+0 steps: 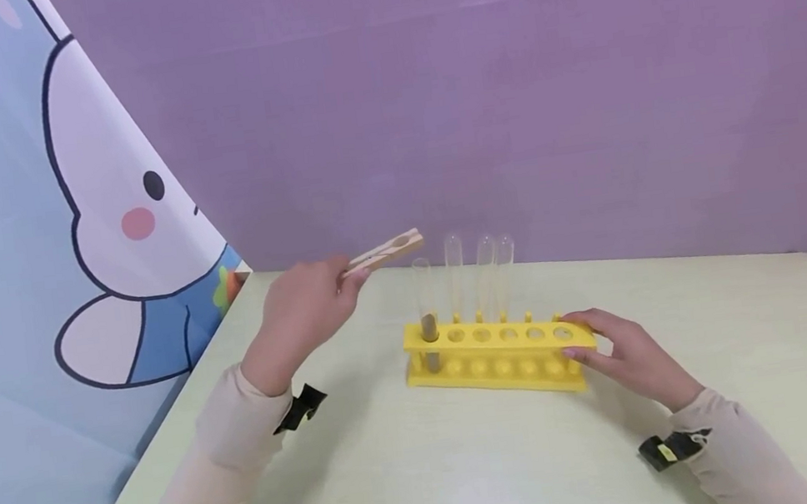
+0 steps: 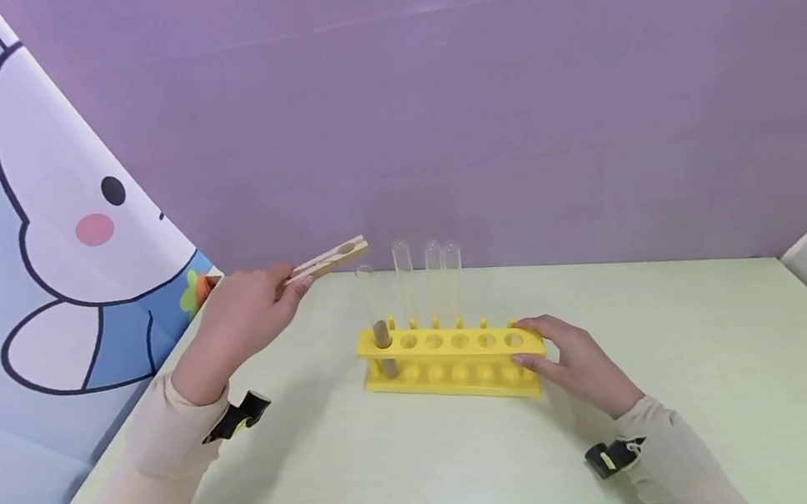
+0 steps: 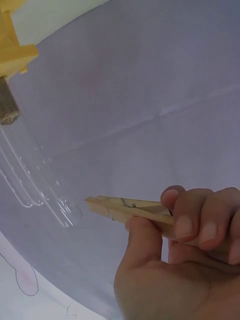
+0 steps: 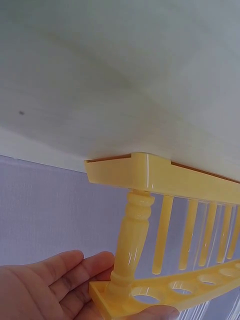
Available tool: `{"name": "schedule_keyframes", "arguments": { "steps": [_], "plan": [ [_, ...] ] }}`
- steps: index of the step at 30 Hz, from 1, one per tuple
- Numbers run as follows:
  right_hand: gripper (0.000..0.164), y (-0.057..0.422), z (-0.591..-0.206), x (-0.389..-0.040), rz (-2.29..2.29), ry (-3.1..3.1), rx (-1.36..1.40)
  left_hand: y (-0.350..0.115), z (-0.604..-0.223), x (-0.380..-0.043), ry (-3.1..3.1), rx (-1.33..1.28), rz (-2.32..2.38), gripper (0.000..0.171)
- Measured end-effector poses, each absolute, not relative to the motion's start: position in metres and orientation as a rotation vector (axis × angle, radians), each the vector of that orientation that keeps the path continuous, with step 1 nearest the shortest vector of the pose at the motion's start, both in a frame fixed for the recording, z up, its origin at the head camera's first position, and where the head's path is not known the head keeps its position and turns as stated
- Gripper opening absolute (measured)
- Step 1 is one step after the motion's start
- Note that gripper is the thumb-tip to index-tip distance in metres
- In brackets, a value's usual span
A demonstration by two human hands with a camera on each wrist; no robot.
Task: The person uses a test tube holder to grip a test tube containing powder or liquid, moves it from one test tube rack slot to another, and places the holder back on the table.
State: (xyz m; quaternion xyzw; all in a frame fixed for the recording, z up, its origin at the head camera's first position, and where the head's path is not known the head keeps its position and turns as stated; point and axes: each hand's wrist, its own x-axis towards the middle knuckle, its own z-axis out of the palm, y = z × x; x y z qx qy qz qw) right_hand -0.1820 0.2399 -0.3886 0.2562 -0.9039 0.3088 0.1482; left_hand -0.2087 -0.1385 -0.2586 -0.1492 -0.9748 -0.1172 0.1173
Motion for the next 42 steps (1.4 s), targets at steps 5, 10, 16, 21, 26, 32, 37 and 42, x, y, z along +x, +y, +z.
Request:
{"name": "schedule_keyframes", "arguments": {
  "steps": [5,10,16,21,26,32,37,42],
  "plan": [
    [0.042,0.24,-0.389,-0.181,0.886,-2.611,0.73,-0.137,-0.255,-0.204,-2.822,-0.472,-0.361,0.031],
    [0.042,0.239,-0.39,-0.179,0.892,-2.615,0.724,-0.136,-0.252,-0.201,-2.804,-0.507,-0.362,0.033],
    [0.042,0.24,-0.391,-0.177,0.901,-2.608,0.728,-0.134,-0.249,-0.197,-2.798,-0.526,-0.347,0.033],
    [0.042,0.239,-0.392,-0.177,0.9,-2.603,0.709,-0.131,-0.244,-0.196,-2.805,-0.537,-0.346,0.031],
    [0.041,0.239,-0.392,-0.177,0.899,-2.608,0.689,-0.127,-0.239,-0.195,-2.852,-0.523,-0.337,0.031],
    [0.041,0.24,-0.393,-0.178,0.905,-2.586,0.714,-0.127,-0.235,-0.194,-2.85,-0.536,-0.293,0.035],
    [0.042,0.239,-0.393,-0.18,0.886,-2.592,0.71,-0.128,-0.233,-0.193,-2.832,-0.559,-0.274,0.037],
    [0.042,0.239,-0.392,-0.182,0.881,-2.603,0.703,-0.13,-0.233,-0.193,-2.828,-0.572,-0.26,0.036]
  ]
}}
